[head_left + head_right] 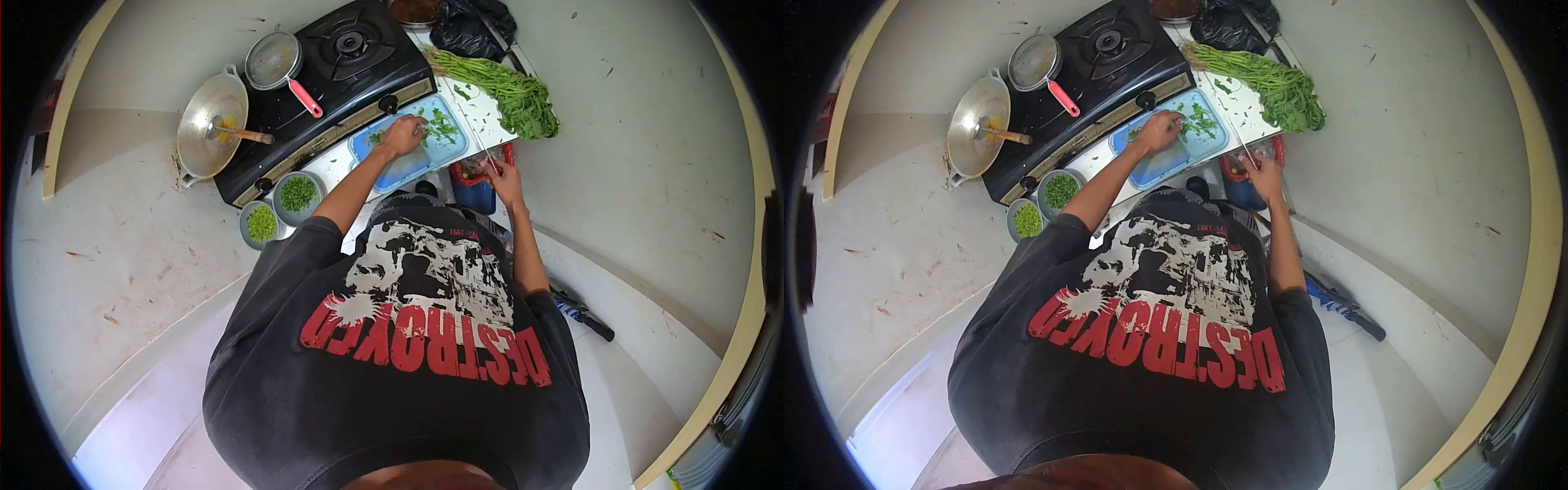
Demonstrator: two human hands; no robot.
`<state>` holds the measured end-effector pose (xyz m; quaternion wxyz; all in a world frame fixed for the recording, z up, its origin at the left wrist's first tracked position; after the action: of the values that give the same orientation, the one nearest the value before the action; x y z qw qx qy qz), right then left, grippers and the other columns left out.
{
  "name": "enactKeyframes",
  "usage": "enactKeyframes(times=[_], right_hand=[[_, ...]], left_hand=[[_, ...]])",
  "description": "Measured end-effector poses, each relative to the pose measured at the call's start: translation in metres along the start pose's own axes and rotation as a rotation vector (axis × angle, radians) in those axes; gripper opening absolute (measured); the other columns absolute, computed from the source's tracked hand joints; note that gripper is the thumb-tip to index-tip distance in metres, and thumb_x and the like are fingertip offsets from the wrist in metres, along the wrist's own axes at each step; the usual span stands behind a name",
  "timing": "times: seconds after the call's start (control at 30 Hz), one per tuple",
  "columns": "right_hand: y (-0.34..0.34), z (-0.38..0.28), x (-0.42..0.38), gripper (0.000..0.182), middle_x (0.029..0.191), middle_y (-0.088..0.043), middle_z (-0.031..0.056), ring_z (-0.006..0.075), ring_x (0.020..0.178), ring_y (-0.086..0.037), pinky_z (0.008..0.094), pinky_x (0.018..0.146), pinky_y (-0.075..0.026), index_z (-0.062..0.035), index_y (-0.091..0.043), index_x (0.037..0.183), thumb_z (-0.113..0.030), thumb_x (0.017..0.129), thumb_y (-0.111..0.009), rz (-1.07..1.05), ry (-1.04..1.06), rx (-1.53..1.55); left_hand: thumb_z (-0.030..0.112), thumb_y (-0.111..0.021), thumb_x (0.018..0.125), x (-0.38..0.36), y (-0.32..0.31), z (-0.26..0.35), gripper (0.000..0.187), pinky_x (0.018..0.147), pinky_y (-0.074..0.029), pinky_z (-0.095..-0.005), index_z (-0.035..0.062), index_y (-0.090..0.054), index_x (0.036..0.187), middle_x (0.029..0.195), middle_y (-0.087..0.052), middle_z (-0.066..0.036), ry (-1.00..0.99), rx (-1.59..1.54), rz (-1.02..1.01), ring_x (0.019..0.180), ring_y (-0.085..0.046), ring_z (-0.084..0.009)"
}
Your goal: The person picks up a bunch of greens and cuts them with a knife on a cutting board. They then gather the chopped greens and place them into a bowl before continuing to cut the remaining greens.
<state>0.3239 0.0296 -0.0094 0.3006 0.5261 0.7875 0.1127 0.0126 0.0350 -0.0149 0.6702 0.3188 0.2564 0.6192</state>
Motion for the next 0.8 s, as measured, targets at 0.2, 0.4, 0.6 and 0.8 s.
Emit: enactKeyframes(times=[0.2,0.4,0.6,0.8], right_hand=[[0.03,0.006,-0.026,0.034,0.061,-0.059,0.0015,0.0087,0.056,-0.055,0.0276,0.054,-0.045,-0.0019,-0.072,0.095,-0.036,0.092,-0.07,0.051,-0.069,0.107],[0.039,0.024,-0.032,0.035,0.061,-0.057,-0.0004,0.0066,0.053,-0.051,0.024,0.051,-0.041,-0.0032,-0.066,0.081,-0.035,0.095,-0.069,0.08,-0.092,0.268],[0.044,0.043,-0.027,0.034,0.062,-0.057,-0.0011,0.0058,0.053,-0.05,0.0223,0.051,-0.039,-0.0039,-0.066,0.082,-0.035,0.095,-0.068,0.067,-0.135,0.308],[0.041,0.036,-0.014,0.034,0.062,-0.057,-0.0008,0.0061,0.053,-0.051,0.0227,0.051,-0.04,-0.0043,-0.067,0.082,-0.036,0.095,-0.068,0.054,-0.116,0.324]], left_hand=[[0.013,-0.064,0.082,0.034,-0.044,-0.029,0.026,0.089,-0.055,-0.0479,0.0011,-0.07,0.104,0.101,-0.07,-0.027,0.405,0.021,0.013,0.099,-0.067,-0.0433],[0.008,-0.068,0.079,0.038,-0.053,-0.011,0.033,0.086,-0.057,-0.0478,-0.0073,-0.061,0.108,0.099,-0.066,-0.034,0.466,0.122,0.063,0.097,-0.067,-0.0464],[0.004,-0.062,0.08,0.048,-0.069,-0.011,0.032,0.082,-0.057,-0.0481,-0.0105,-0.057,0.108,0.096,-0.066,-0.035,0.49,0.145,0.116,0.09,-0.068,-0.0473],[0.004,-0.062,0.08,0.041,-0.074,-0.035,0.023,0.078,-0.056,-0.0468,-0.0081,-0.061,0.1,0.092,-0.069,-0.029,0.408,0.012,0.246,0.084,-0.068,-0.0456]])
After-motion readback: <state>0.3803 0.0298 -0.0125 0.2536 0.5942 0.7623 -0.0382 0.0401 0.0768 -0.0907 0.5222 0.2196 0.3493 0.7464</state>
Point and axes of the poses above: each hand's wrist, its own x-axis towards the middle knuckle, its own y-axis out of the back of the hand, z = x × y, the point moved 4 cm from there along x, towards the middle knuckle
